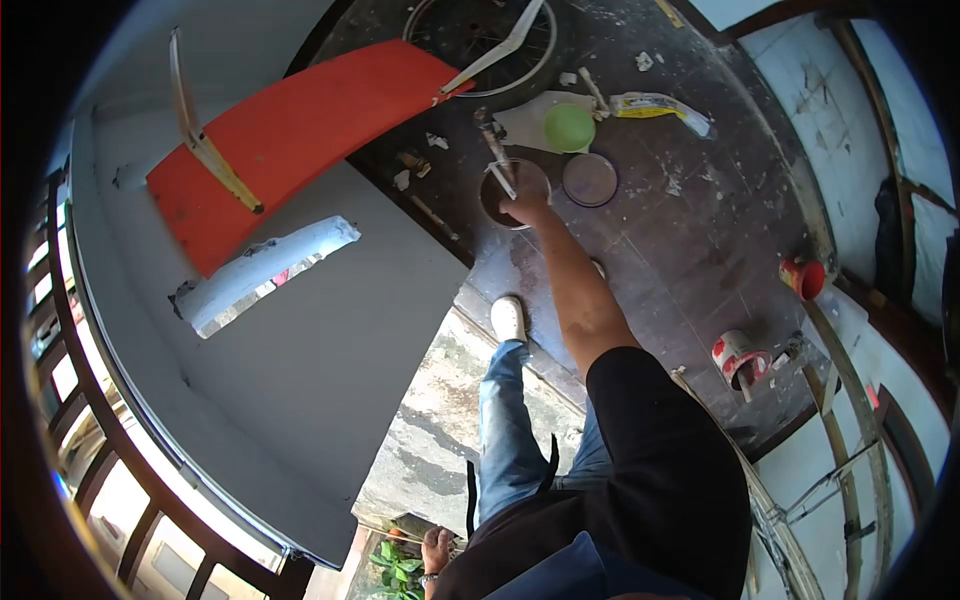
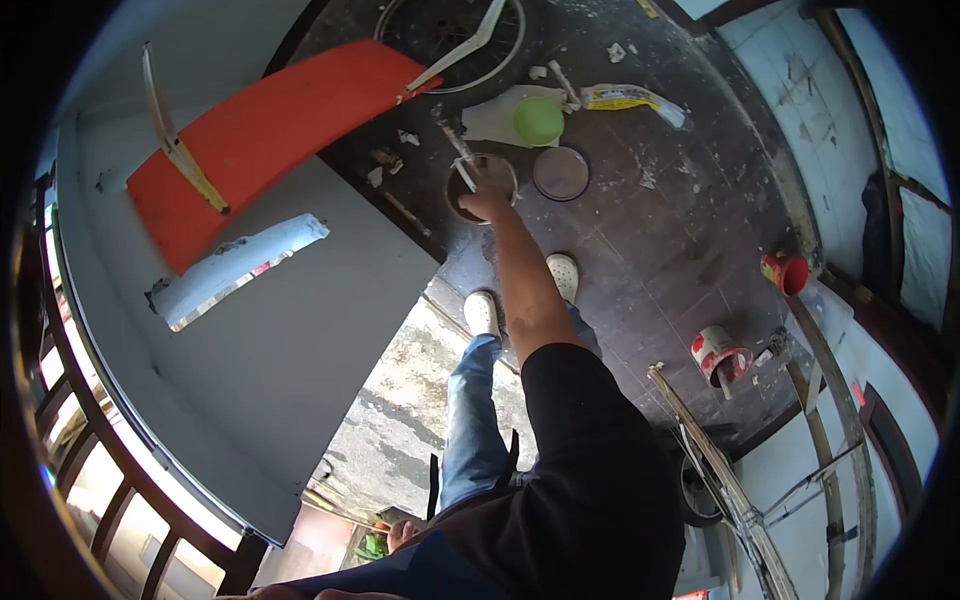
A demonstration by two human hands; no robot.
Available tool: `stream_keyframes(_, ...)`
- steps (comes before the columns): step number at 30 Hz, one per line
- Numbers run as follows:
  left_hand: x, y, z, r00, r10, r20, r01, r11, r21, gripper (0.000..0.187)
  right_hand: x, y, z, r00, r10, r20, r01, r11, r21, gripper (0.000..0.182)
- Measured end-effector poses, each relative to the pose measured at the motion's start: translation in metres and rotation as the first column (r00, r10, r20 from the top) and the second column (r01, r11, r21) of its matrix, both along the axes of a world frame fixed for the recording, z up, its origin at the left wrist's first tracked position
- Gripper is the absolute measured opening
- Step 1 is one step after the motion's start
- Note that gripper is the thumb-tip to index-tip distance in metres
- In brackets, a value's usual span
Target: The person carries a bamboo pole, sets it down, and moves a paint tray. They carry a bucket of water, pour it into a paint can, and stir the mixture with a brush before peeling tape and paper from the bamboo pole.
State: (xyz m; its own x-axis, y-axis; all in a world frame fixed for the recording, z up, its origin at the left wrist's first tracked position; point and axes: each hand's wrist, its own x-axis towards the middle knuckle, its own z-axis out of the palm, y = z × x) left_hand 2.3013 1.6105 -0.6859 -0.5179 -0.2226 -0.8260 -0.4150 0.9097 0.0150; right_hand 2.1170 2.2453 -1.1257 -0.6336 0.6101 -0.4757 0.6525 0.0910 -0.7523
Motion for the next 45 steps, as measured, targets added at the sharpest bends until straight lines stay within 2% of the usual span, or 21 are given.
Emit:
stream_keyframes(1, -0.005, 0.002, -0.003, 1.0, 0.013, -0.003, -0.013, 1.0, 0.018, 0.037, 0.009, 0.0, 0.01, 0.999, 0.036, 0.009, -0.036, 0.999, -0.002, 0.076)
stream_keyframes(2, -0.013, 0.004, -0.009, 0.987, -0.157, -0.042, 0.16, 0.983, 0.09, 0.036, 0.022, 0.0, 0.019, 0.998, 0.041, 0.047, -0.035, 0.993, -0.116, 0.078)
stream_keyframes(4, -0.026, 0.012, -0.019, 0.991, -0.137, 0.004, 0.135, 0.983, 0.126, 0.036, 0.054, -0.008, 0.011, 0.992, 0.059, 0.108, -0.019, 0.941, -0.338, 0.084)
stream_keyframes(6, -0.043, 0.028, -0.02, 0.989, -0.119, 0.087, 0.108, 0.987, 0.116, 0.035, 0.117, -0.02, 0.05, 0.979, 0.064, 0.195, -0.009, 0.961, -0.276, 0.083)
stream_keyframes(9, -0.061, 0.054, -0.016, 0.997, -0.052, 0.063, 0.049, 0.997, 0.059, 0.028, 0.278, -0.078, 0.012, 0.876, 0.051, 0.479, -0.022, 0.998, -0.066, 0.064)
stream_keyframes(11, -0.073, 0.072, -0.006, 0.985, -0.134, 0.11, 0.126, 0.989, 0.078, 0.028, 0.383, -0.09, 0.059, 0.784, 0.153, 0.601, -0.121, 0.988, -0.094, 0.031)
stream_keyframes(12, -0.077, 0.085, -0.001, 0.98, -0.168, 0.108, 0.157, 0.982, 0.1, 0.029, 0.431, -0.094, 0.092, 0.722, 0.21, 0.66, -0.13, 0.977, -0.168, 0.028)
stream_keyframes(14, -0.08, 0.086, 0.002, 0.966, -0.216, 0.144, 0.179, 0.956, 0.235, 0.039, 0.541, -0.119, 0.118, 0.637, 0.217, 0.739, -0.143, 0.976, -0.163, 0.03)
stream_keyframes(15, -0.076, 0.041, -0.024, 0.902, -0.425, -0.078, 0.392, 0.729, 0.561, 0.046, 0.575, -0.121, 0.154, 0.601, 0.284, 0.747, -0.171, 0.959, -0.228, 0.039)
stream_keyframes(17, -0.076, 0.037, -0.037, 0.913, -0.407, -0.032, 0.364, 0.776, 0.516, 0.049, 0.612, -0.122, 0.224, 0.553, 0.242, 0.797, -0.033, 0.963, -0.269, 0.051)
stream_keyframes(20, -0.075, 0.076, -0.037, 0.963, -0.268, 0.009, 0.234, 0.856, 0.461, 0.046, 0.679, -0.163, 0.224, 0.691, -0.055, 0.721, -0.07, 0.987, 0.143, 0.056)
stream_keyframes(21, -0.073, 0.1, -0.024, 0.989, -0.138, 0.06, 0.105, 0.918, 0.383, 0.044, 0.685, -0.169, 0.22, 0.701, -0.061, 0.71, 0.062, 0.998, 0.024, 0.056)
stream_keyframes(23, -0.066, 0.127, -0.01, 0.988, -0.156, -0.01, 0.145, 0.889, 0.435, 0.044, 0.673, -0.15, 0.195, 0.738, -0.059, 0.672, 0.269, 0.939, -0.213, 0.058)
stream_keyframes(24, -0.059, 0.129, -0.011, 0.995, -0.091, -0.03, 0.094, 0.885, 0.456, 0.044, 0.67, -0.146, 0.165, 0.776, 0.014, 0.631, 0.168, 0.959, -0.228, 0.051)
stream_keyframes(27, -0.046, 0.137, -0.003, 0.967, -0.227, -0.113, 0.253, 0.888, 0.385, 0.045, 0.563, -0.088, 0.217, 0.89, -0.173, 0.422, 0.375, 0.803, -0.464, 0.044)
stream_keyframes(30, -0.028, 0.144, 0.008, 0.977, -0.129, -0.169, 0.189, 0.891, 0.412, 0.045, 0.503, -0.027, 0.219, 0.974, 0.091, 0.208, 0.008, 0.901, -0.435, 0.053)
stream_keyframes(33, -0.014, 0.129, 0.001, 0.979, -0.097, -0.178, 0.166, 0.886, 0.433, 0.046, 0.462, 0.006, 0.213, 0.998, 0.026, 0.054, -0.02, 0.994, -0.109, 0.061)
stream_keyframes(36, 0.004, 0.107, -0.016, 0.982, 0.032, -0.185, 0.054, 0.894, 0.445, 0.048, 0.412, 0.031, 0.278, 0.988, -0.058, 0.144, 0.089, 0.971, -0.223, 0.063)
stream_keyframes(41, 0.046, 0.08, -0.027, 0.951, 0.263, -0.164, -0.153, 0.858, 0.49, 0.051, 0.411, 0.038, 0.25, 0.94, 0.136, 0.313, -0.149, 0.989, 0.018, 0.065)
stream_keyframes(43, 0.071, 0.069, -0.03, 0.927, 0.348, -0.14, -0.233, 0.825, 0.515, 0.049, 0.409, 0.034, 0.258, 0.902, 0.203, 0.381, -0.225, 0.974, 0.014, 0.064)
stream_keyframes(45, 0.092, 0.051, -0.042, 0.952, 0.27, -0.144, -0.188, 0.888, 0.419, 0.05, 0.393, 0.026, 0.277, 0.859, 0.247, 0.448, -0.257, 0.966, -0.039, 0.063)
